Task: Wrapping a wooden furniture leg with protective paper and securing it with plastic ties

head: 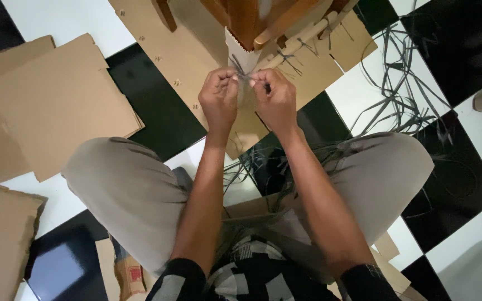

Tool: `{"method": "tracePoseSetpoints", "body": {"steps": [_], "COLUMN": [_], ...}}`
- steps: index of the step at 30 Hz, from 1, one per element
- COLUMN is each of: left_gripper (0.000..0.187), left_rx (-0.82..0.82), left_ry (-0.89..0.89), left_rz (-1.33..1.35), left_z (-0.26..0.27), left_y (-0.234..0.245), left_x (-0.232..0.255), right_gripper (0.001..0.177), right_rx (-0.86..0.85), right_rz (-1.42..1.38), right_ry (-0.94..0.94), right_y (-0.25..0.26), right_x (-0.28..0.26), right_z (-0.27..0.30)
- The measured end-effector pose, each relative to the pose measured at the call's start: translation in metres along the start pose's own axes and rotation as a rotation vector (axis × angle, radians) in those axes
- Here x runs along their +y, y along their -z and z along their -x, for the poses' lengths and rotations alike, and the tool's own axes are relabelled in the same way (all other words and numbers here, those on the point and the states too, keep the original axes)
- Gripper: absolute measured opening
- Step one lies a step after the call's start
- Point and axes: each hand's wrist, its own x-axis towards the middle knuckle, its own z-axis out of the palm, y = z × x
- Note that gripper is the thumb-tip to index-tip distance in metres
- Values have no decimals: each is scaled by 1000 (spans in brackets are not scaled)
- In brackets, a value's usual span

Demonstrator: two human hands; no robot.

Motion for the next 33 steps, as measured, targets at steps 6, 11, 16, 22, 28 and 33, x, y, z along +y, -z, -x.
{"method": "tracePoseSetpoints", "body": {"steps": [6, 11, 16, 22, 28, 33], "left_gripper": [11, 8, 8, 3, 6, 9], "left_rx": [23, 28, -20, 4, 1, 50], "left_ry": [143, 179, 135, 135, 46, 56], "left_rz": [152, 178, 149, 151, -14, -96], "left_z": [0, -1, -1, -4, -14, -12], "left_y": [-6, -7, -4, -7, -10, -14], "left_x": [-12, -7, -2, 6, 29, 30], "right_gripper": [3, 3, 4, 11, 14, 15], "right_rx": [25, 31, 33, 84, 49, 59], "right_rz": [43, 61, 54, 136, 147, 239], "right_ry": [-29, 17, 21, 15, 88, 153], "right_y": [2, 2, 2, 4, 5, 10], "right_x": [-1, 1, 9, 5, 14, -7], "right_z": [1, 3, 6, 6, 6, 5]}}
